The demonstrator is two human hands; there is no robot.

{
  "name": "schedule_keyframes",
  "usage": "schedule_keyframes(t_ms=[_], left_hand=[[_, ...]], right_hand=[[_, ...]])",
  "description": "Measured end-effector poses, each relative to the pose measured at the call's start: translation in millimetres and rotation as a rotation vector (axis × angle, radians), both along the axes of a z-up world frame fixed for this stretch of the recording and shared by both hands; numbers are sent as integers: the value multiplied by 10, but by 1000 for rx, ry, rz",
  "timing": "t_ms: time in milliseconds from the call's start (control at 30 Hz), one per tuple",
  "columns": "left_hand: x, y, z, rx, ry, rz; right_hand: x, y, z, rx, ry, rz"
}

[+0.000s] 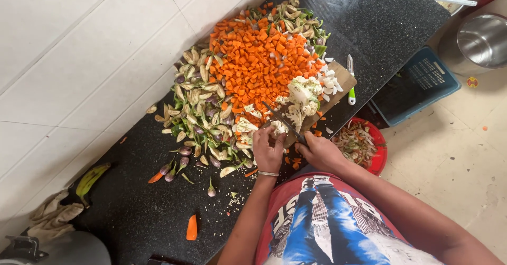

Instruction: Cutting cauliflower on a cutting board amidst a large pile of chopped vegetables.

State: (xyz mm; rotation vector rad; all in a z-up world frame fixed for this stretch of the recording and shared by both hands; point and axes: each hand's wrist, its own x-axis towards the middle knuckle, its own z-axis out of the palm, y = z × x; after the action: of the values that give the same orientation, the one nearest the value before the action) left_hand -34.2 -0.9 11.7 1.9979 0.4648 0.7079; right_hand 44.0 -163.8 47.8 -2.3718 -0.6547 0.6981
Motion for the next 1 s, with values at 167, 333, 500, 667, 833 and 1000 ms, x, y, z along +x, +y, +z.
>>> schedule_keyframes(t_ms=[167, 333, 500, 667, 833, 1000], left_hand=[[8, -11, -42, -28, 9, 4], [-18, -30, -104, -71, -1, -43], [-10, 2, -110, -78, -20, -35], [-20, 10, -148, -43, -96, -36], [-21, 28, -114, -62, -112, -27], [-6, 46, -67, -281, -22, -5]], right_hand=[[-1, 50, 8, -22, -68, 73], [4, 117, 32, -93, -98, 121], [20, 174, 122, -213, -101, 144], [12, 158, 81, -179, -93, 141], [1, 108, -11, -62, -13, 118], [3, 32, -216, 71, 161, 73]])
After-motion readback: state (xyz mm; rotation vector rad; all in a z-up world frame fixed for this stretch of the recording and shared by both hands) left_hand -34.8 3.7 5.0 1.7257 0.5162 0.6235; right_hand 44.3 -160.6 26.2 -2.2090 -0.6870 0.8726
